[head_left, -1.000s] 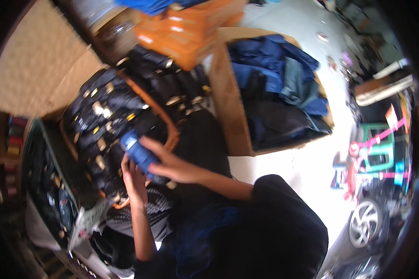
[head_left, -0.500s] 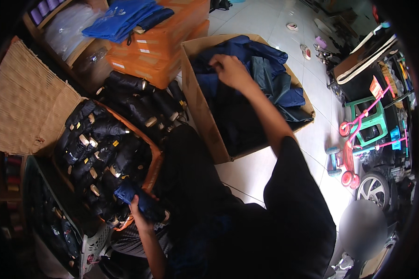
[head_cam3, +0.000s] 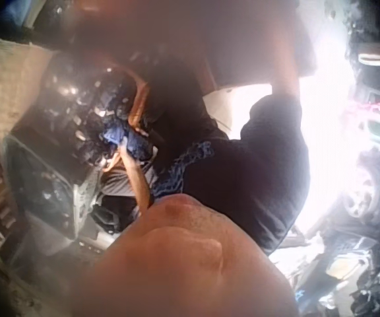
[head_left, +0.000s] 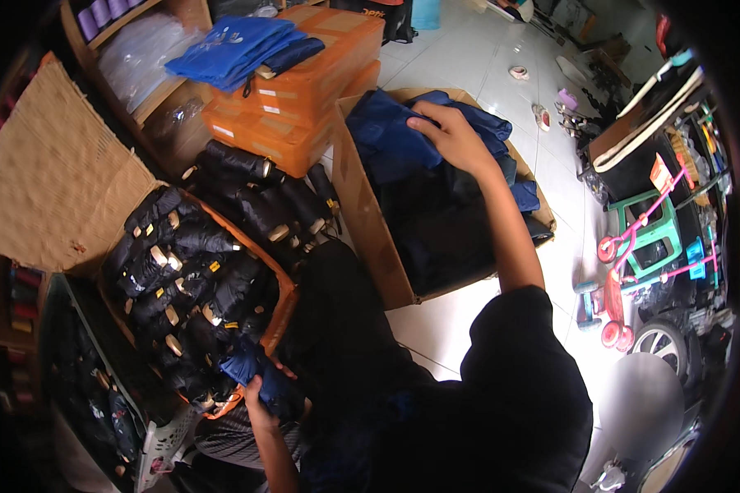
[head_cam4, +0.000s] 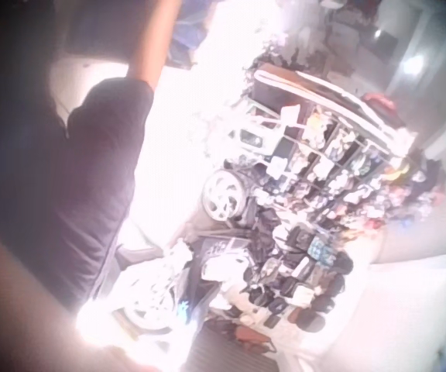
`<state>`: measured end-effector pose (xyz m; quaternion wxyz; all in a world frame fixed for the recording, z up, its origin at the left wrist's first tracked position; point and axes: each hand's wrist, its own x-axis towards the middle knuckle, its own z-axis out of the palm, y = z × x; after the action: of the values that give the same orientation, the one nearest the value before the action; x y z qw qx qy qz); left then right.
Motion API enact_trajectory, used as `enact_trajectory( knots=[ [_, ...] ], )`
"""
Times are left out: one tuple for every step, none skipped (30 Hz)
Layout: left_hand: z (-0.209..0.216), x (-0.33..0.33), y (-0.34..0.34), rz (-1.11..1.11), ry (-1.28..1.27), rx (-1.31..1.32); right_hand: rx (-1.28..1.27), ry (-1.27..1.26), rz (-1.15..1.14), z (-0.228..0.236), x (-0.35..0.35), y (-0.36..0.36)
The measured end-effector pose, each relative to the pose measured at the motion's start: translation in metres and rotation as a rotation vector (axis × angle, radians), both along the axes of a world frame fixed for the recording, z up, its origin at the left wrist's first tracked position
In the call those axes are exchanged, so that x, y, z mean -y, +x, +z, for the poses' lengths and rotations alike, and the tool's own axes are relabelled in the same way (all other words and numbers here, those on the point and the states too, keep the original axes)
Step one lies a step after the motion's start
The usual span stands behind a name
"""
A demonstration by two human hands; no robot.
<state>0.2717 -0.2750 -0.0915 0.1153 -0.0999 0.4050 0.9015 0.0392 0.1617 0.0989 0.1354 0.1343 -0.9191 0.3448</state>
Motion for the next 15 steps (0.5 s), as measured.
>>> enact_trajectory(
  knots=[
    [0.004, 0.0, -0.002, -0.028, 0.003, -0.018, 0.023, -0.102, 0.038, 0.002, 0.014, 0.009],
    [0.009, -0.001, -0.005, -0.053, 0.006, -0.036, 0.049, -0.204, 0.08, 0.005, 0.029, 0.018],
    [0.024, -0.003, -0.01, -0.071, 0.001, -0.057, 0.074, -0.252, 0.153, 0.003, 0.048, 0.024],
    [0.036, -0.007, -0.017, -0.112, 0.002, -0.113, 0.063, -0.24, 0.211, 0.005, 0.065, 0.035],
    [0.046, -0.009, -0.025, -0.147, -0.003, -0.171, 0.086, -0.233, 0.29, 0.0, 0.08, 0.04],
    [0.054, -0.005, -0.026, -0.153, -0.043, -0.221, 0.111, -0.257, 0.403, -0.013, 0.101, 0.04],
    [0.056, -0.006, -0.029, -0.153, -0.034, -0.227, 0.183, -0.217, 0.455, -0.016, 0.116, 0.048],
    [0.062, -0.008, -0.033, -0.137, -0.036, -0.251, 0.251, -0.186, 0.52, -0.022, 0.132, 0.055],
    [0.07, -0.011, -0.037, -0.126, -0.034, -0.276, 0.358, -0.197, 0.587, -0.025, 0.147, 0.062],
    [0.062, -0.007, -0.039, -0.126, -0.031, -0.276, 0.359, -0.159, 0.66, -0.036, 0.161, 0.064],
    [0.063, -0.004, -0.04, -0.107, -0.003, -0.263, 0.339, -0.132, 0.69, -0.044, 0.175, 0.069],
    [0.064, -0.003, -0.04, -0.098, 0.029, -0.254, 0.314, -0.104, 0.71, -0.051, 0.184, 0.072],
    [0.063, 0.0, -0.035, -0.076, 0.012, -0.251, 0.289, -0.112, 0.692, -0.058, 0.193, 0.073],
    [0.062, 0.003, -0.029, -0.057, -0.006, -0.247, 0.263, -0.121, 0.67, -0.067, 0.2, 0.073],
    [0.06, 0.005, -0.024, -0.043, -0.016, -0.249, 0.235, -0.123, 0.642, -0.074, 0.206, 0.073]
  ],
)
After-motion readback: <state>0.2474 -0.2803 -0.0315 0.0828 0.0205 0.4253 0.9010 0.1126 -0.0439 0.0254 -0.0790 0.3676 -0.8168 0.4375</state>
